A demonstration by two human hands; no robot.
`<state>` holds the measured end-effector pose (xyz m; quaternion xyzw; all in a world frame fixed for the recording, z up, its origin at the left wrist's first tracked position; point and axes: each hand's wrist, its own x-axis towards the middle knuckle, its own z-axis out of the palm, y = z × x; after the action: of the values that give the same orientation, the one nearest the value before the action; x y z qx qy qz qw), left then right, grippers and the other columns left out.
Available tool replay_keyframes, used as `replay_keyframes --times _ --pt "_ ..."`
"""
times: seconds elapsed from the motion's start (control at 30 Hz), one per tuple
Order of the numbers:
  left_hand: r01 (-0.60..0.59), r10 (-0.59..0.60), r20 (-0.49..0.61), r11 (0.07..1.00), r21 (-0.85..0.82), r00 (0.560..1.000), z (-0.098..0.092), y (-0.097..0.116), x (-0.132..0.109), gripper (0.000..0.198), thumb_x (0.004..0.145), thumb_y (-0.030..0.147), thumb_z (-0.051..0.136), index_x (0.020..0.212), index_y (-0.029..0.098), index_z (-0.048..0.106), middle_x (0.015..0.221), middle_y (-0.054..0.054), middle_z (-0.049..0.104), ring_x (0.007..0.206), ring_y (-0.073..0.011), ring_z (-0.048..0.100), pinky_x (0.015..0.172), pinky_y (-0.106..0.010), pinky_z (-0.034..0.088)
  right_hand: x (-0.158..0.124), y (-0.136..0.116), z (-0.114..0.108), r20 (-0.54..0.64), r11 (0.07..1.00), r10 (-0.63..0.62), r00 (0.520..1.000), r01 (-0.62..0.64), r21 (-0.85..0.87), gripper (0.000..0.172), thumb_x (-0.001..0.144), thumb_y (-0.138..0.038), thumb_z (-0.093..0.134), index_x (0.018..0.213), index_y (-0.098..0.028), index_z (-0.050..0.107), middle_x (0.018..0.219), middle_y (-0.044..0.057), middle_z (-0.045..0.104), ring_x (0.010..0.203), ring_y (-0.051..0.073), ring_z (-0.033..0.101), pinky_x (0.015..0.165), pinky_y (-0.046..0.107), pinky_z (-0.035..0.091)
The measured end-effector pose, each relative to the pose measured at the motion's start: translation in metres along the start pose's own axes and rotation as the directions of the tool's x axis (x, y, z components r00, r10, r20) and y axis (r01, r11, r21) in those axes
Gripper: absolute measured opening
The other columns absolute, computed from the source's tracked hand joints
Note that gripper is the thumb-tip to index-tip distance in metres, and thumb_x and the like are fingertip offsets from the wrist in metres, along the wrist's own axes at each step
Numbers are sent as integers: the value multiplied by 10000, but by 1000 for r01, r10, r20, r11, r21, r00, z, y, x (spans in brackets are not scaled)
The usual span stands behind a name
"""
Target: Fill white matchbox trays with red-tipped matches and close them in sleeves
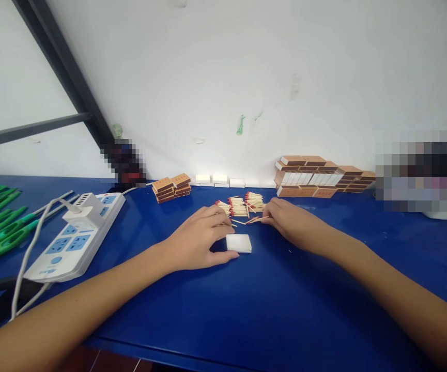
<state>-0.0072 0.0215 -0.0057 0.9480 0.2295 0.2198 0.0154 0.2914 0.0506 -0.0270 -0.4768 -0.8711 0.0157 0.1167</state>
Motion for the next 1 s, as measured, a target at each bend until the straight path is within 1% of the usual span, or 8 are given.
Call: replay_keyframes --times 0.17,0.27,0.43,0.57,0.7,0.87,1.0 --pt "-3 3 -10 1000 -1 1000 -1 0 1 362 931 498 719 1089 173 751 1129 -102 722 1143 -280 613 1028 -463 507 -2 -3 -1 -2 1000 -19 1000 19 -25 219 1058 -344 462 902 -221 554 975 109 641 865 254 616 742 365 467" --pt "-6 6 -15 1000 -9 1000 0 0 1 360 938 503 708 1091 179 749 1134 -103 719 1138 -278 614 1029 -468 507 -2 -4 0 -1 999 -14 1000 14 -32 231 1061 -342 452 893 -221 556 964 108 641 842 251 618 721 361 462" --pt "-14 14 -16 1000 0 1000 0 0 1 373 937 506 711 1096 170 744 1144 -108 720 1147 -283 614 1025 -467 511 -3 -1 1 -33 999 -23 999 22 -30 267 1068 -381 432 895 -225 562 959 108 651 820 250 623 702 364 467" --pt "-14 15 -18 1000 9 1000 -1 0 1 368 937 500 714 1079 161 740 1142 -107 721 1145 -287 621 1023 -460 512 -3 -1 1 -3 999 1 1000 -1 -41 236 1055 -375 466 912 -217 567 976 118 651 847 262 629 724 371 471" --pt "-13 13 -17 1000 0 1000 -1 1 1 357 936 496 716 1062 163 731 1143 -107 724 1148 -288 625 1017 -458 514 -4 -9 -3 10 1000 13 1000 -13 -2 253 1066 -384 431 913 -221 550 975 110 644 872 263 624 735 376 471" --pt "-16 16 -6 1000 0 1000 -1 2 2 350 937 495 716 1057 166 729 1147 -109 724 1167 -289 625 1049 -474 502 -5 -14 -4 39 999 36 999 -37 20 212 1043 -354 477 887 -226 541 942 98 648 846 253 625 711 362 458" --pt "-16 16 -13 1000 -2 1000 -1 1 2 353 935 490 721 1067 163 728 1148 -107 724 1156 -283 628 1048 -470 502 -6 -10 0 18 999 35 999 -35 3 207 1043 -330 480 886 -219 556 932 97 654 825 248 633 694 350 444"
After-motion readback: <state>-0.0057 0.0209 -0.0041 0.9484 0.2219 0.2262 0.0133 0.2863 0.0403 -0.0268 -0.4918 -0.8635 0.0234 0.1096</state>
